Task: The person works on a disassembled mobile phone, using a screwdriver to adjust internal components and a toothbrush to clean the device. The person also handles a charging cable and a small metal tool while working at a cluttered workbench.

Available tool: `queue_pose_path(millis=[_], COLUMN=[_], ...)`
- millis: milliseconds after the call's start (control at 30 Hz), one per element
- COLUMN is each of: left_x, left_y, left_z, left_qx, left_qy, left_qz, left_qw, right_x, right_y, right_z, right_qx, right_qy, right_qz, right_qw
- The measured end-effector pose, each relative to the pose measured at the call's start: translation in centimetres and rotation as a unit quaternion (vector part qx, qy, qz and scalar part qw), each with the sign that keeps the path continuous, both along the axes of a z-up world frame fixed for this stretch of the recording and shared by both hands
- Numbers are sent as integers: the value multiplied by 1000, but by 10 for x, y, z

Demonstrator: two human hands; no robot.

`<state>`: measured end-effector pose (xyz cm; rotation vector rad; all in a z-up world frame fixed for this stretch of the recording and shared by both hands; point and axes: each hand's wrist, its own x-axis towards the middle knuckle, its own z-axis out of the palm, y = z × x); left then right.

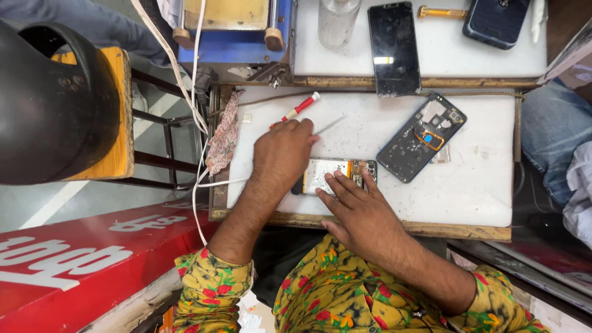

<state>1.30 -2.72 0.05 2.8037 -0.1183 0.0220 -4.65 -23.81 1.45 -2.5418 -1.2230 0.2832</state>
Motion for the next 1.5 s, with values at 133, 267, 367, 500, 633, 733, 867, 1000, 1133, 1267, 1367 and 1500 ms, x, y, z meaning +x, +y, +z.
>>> queue_pose_path(millis=[133,267,367,500,633,733,867,1000,1133,1267,1367,1500], left_x=[7,-3,-27,-53,-54,-57,-55,-36,-13,-7,-5,-3], left_y=[-6,-4,-13,-33,-38,-29,-7,24,32,29,29,26], left_z=[-4,13,36,59,66,51,28,12,2,-6,-11,-9], left_qx=[-31,-11,-64,-174,-212,-212,-175,-56,-6,15,0,-31], left_qy=[-40,-79,-93,-102,-164,-218,-199,-129,-100,-41,-61,23], left_qz=[-9,-21,-63,-133,-78,-7,75,97,74,101,105,104], left_qw=[999,997,992,970,960,953,961,985,992,994,993,994], right_x=[1,6,16,34,47,71,131,191,234,248,244,231], right_y=[-3,-10,-25,-48,-64,-93,-144,-173,-178,-180,-186,-187], right_z=[-6,-4,5,9,11,15,33,37,26,9,4,12], right_qx=[19,119,257,182,178,230,154,43,-119,-190,-152,-89], right_qy=[2,-1,-59,-87,-32,-8,-190,-312,-261,-195,-216,-224], right_qz=[-3,-47,-147,-153,-150,-279,-358,-356,-372,-342,-314,-286], right_qw=[1000,992,953,967,972,932,901,880,883,899,912,927])
